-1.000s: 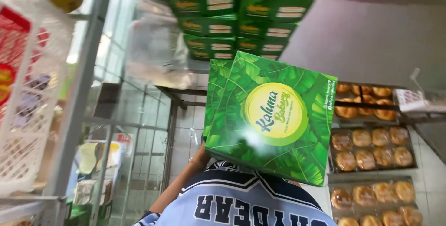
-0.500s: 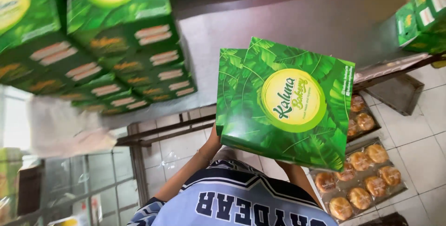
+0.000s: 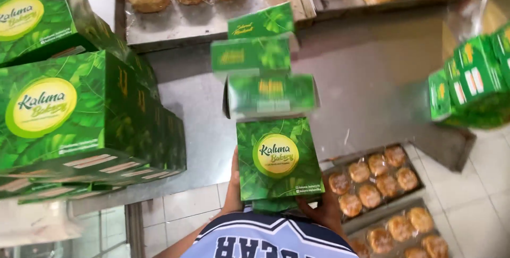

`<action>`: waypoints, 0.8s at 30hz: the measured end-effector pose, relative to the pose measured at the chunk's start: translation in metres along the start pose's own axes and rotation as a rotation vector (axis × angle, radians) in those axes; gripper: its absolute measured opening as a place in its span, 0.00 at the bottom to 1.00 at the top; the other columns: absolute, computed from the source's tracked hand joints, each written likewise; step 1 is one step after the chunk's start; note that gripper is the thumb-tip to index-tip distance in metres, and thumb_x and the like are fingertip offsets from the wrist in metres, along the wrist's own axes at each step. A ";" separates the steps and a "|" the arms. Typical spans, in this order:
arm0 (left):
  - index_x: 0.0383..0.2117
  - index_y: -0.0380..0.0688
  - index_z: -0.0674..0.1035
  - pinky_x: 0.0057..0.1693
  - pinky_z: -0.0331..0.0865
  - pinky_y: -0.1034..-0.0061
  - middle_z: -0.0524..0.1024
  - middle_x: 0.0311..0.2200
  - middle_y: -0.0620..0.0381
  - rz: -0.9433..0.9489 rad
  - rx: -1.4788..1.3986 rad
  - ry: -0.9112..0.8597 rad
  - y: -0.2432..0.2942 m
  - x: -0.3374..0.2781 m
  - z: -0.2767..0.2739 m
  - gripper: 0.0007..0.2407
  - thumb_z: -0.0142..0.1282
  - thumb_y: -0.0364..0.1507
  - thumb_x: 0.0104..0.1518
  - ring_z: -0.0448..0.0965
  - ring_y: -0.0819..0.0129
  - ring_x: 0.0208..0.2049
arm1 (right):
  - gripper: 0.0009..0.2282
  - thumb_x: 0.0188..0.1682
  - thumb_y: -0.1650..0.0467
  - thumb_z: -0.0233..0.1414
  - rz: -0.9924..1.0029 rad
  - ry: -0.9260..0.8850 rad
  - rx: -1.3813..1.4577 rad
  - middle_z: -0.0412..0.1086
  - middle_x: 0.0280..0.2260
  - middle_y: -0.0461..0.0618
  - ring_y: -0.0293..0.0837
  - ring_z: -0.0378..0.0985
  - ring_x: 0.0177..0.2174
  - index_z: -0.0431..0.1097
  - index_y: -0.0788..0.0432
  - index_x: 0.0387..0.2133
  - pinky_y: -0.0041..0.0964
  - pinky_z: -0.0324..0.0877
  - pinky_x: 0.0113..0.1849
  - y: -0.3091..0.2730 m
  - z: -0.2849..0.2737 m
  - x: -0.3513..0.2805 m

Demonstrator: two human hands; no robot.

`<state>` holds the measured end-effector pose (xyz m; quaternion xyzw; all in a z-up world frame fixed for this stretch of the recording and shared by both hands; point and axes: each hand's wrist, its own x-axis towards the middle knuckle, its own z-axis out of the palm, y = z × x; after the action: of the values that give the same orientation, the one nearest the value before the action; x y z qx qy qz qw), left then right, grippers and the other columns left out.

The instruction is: Packing individually wrapped bread rolls into cardboard boxes.

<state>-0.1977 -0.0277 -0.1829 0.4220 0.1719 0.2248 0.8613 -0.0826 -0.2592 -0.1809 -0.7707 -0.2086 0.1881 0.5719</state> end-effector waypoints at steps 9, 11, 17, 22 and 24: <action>0.72 0.42 0.51 0.70 0.50 0.65 0.51 0.72 0.46 0.142 0.130 0.161 -0.047 0.087 0.037 0.34 0.38 0.50 0.64 0.51 0.58 0.71 | 0.34 0.45 0.74 0.61 -0.299 -0.083 -0.085 0.72 0.50 0.57 0.47 0.77 0.48 0.54 0.62 0.66 0.42 0.72 0.48 -0.008 -0.029 0.114; 0.72 0.41 0.52 0.69 0.54 0.64 0.54 0.70 0.45 0.216 0.067 0.203 -0.062 0.098 0.047 0.33 0.39 0.47 0.65 0.56 0.57 0.69 | 0.33 0.46 0.75 0.60 -0.426 -0.082 -0.034 0.67 0.55 0.61 0.50 0.72 0.52 0.53 0.65 0.65 0.44 0.69 0.51 -0.003 -0.040 0.135; 0.64 0.36 0.63 0.69 0.56 0.68 0.64 0.63 0.45 0.385 0.440 0.481 -0.124 0.139 0.068 0.23 0.43 0.37 0.68 0.64 0.57 0.64 | 0.32 0.48 0.75 0.55 -0.299 -0.114 0.073 0.68 0.54 0.56 0.47 0.73 0.50 0.50 0.64 0.67 0.40 0.72 0.49 0.024 -0.082 0.165; 0.54 0.37 0.68 0.59 0.65 0.68 0.66 0.51 0.49 0.433 0.612 0.626 -0.112 0.150 0.114 0.15 0.51 0.29 0.62 0.69 0.62 0.50 | 0.25 0.51 0.78 0.49 -0.281 0.005 0.140 0.65 0.55 0.55 0.47 0.69 0.52 0.54 0.63 0.63 0.38 0.69 0.49 0.033 -0.123 0.177; 0.50 0.37 0.69 0.54 0.66 0.69 0.65 0.47 0.51 0.449 0.632 0.677 -0.079 0.152 0.119 0.14 0.54 0.27 0.60 0.69 0.63 0.45 | 0.22 0.50 0.79 0.45 -0.237 0.076 0.188 0.64 0.55 0.54 0.46 0.69 0.52 0.58 0.62 0.60 0.36 0.70 0.48 0.030 -0.139 0.197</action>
<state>0.0071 -0.0667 -0.1936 0.5919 0.4056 0.4654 0.5182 0.1598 -0.2734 -0.1818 -0.6903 -0.2578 0.1083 0.6673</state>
